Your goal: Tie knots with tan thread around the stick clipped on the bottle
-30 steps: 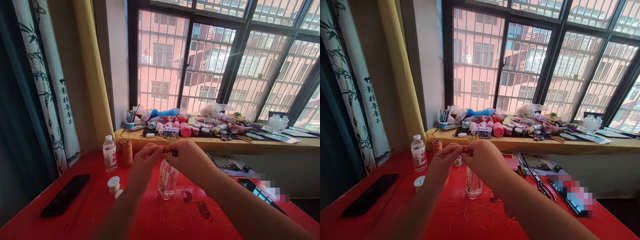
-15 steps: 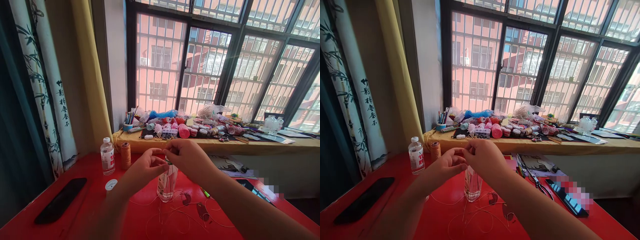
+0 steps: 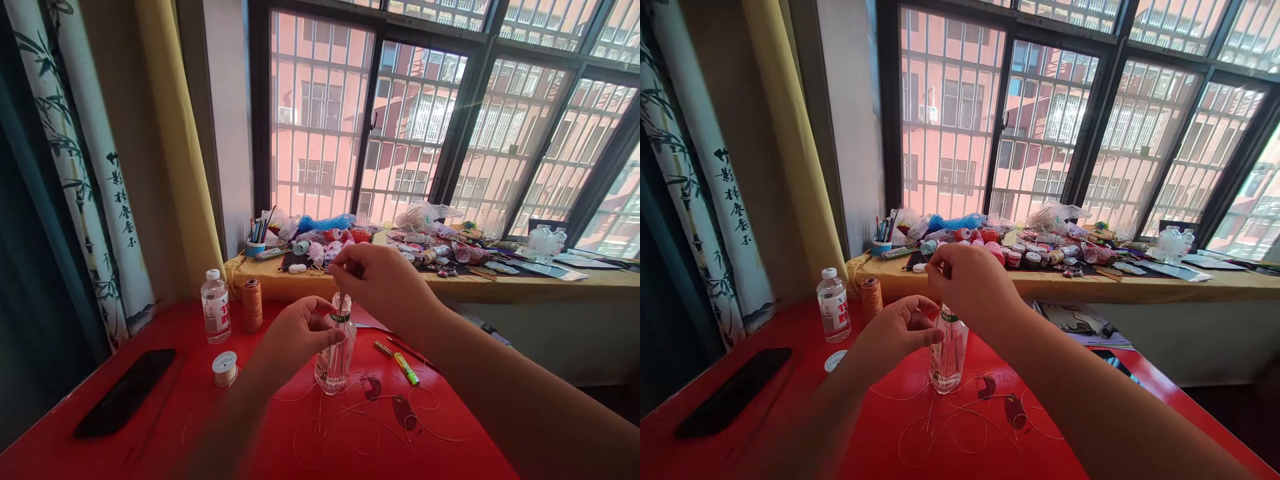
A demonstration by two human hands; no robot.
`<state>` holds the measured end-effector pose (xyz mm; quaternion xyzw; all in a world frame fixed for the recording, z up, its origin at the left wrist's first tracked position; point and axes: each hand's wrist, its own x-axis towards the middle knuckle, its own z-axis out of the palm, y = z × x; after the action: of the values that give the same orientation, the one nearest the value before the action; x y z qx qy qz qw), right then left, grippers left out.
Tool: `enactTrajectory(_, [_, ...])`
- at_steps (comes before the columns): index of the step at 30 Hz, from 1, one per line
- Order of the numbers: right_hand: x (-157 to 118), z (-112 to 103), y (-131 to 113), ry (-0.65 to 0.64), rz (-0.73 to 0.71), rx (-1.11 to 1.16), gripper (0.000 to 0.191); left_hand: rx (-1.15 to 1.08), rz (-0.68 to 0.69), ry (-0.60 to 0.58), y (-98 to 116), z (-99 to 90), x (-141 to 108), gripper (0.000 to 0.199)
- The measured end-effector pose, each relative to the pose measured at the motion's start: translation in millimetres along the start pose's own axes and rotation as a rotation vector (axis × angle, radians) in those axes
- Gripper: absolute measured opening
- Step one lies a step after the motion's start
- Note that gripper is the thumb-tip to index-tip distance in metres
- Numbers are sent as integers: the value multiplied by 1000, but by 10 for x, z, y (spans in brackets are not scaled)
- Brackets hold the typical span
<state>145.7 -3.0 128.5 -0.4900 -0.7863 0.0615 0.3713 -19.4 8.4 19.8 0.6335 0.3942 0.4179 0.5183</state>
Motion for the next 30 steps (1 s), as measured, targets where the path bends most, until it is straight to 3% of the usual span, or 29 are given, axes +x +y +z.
enactTrajectory(9, [81, 7, -41, 60, 4, 287, 17, 79, 51, 17, -43, 30, 9, 23])
enactTrajectory(17, [174, 44, -145, -14, 255, 872, 17, 9, 69, 22, -17, 75, 29, 24])
enactTrajectory(24, [214, 76, -155, -16, 288, 1000, 26, -218, 58, -1, -5, 96, 23, 33])
enactTrajectory(30, [315, 92, -78, 42, 331, 1137, 25, -198, 69, 109, 0, 150, 51, 37])
